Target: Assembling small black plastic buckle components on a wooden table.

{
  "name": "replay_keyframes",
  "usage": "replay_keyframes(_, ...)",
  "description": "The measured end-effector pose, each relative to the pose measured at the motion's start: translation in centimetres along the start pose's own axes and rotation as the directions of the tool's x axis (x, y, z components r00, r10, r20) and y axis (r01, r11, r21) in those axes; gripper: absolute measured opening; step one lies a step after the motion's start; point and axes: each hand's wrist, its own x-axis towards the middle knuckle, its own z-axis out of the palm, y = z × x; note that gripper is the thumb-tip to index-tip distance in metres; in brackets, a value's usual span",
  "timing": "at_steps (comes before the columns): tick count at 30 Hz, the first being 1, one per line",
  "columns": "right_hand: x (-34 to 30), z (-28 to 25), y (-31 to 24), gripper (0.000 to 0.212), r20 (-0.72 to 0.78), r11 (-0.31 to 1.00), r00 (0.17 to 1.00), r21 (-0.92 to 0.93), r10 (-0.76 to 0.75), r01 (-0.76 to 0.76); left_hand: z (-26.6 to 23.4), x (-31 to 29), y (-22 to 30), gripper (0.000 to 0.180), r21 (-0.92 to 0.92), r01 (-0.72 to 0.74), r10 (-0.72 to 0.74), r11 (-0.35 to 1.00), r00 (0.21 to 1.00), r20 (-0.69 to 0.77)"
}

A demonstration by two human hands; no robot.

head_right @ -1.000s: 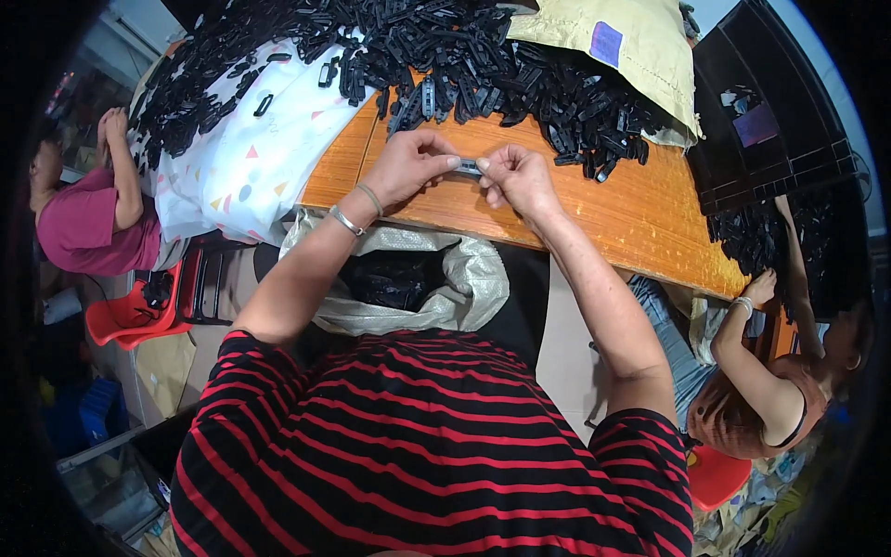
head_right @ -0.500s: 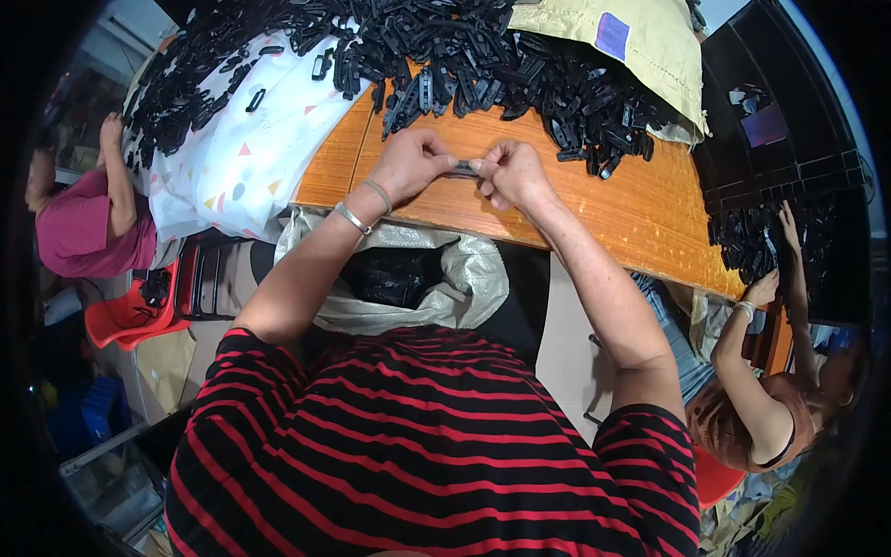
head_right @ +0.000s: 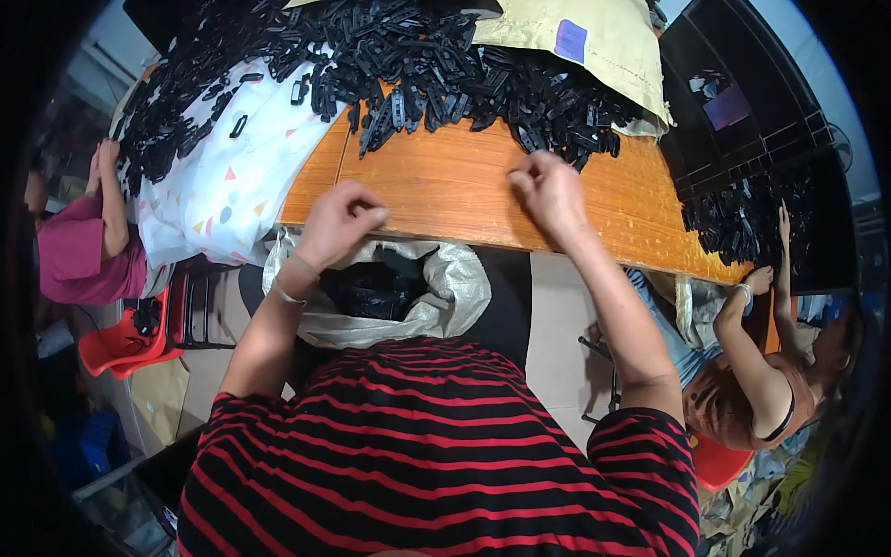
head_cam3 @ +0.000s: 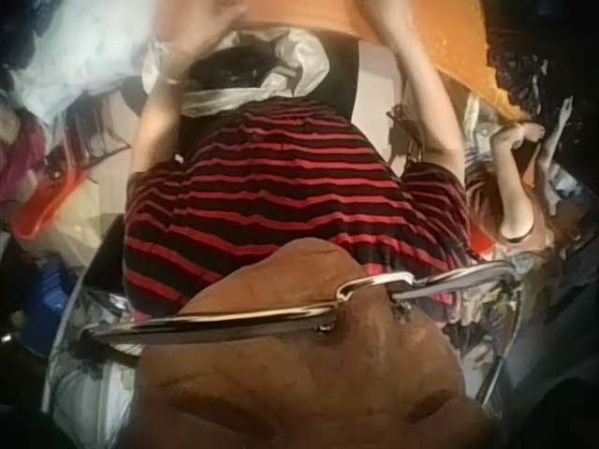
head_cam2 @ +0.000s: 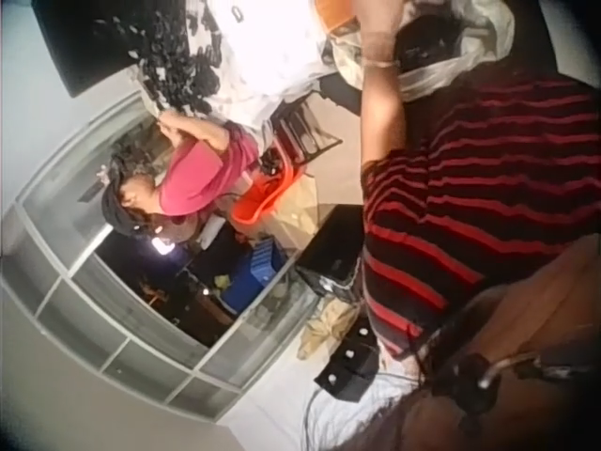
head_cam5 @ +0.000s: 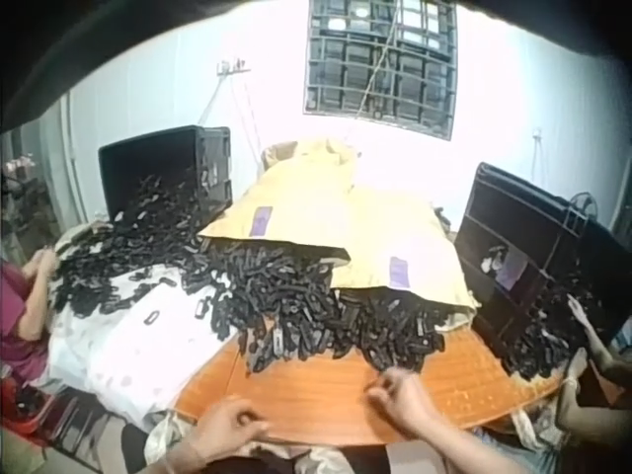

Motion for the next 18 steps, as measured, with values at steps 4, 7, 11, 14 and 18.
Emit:
replay_keyframes(4, 1.0, -1.1, 2.7, 0.022, -0.126, 0.903, 0.977, -0.417, -0.172, 0.106, -0.7, 2.4, -0.7, 0.024, 0.211, -0.090, 0.177, 0.973, 0.882, -0.437)
replay_keyframes(7, 2.1, 0.6, 2.8, 0.021, -0.144, 0.884, 0.963, -0.445, -0.226, 0.140, 0.1, 5.6, -1.9, 0.031, 0.305, -0.108, 0.253, 0.946, 0.834, -0.491)
replay_keyframes(11, 3.3, 2.4, 0.7, 0.020, -0.127, 0.883, 0.940, -0.402, -0.318, 0.244, 1.2, 7.5, -1.5, 0.031, 0.432, -0.048, 0.281, 0.900, 0.823, -0.493)
replay_keyframes(14, 3.9, 3.8, -1.2, 0.019, -0.065, 0.863, 0.900, -0.322, -0.431, 0.390, 1.4, 7.7, -1.8, 0.030, 0.432, -0.049, 0.281, 0.900, 0.824, -0.492)
replay_keyframes(18, 3.9, 4.5, -3.4, 0.015, -0.001, 0.851, 0.861, -0.155, -0.508, 0.502, 1.3, 7.3, -2.0, 0.031, 0.305, -0.004, 0.158, 0.952, 0.864, -0.479)
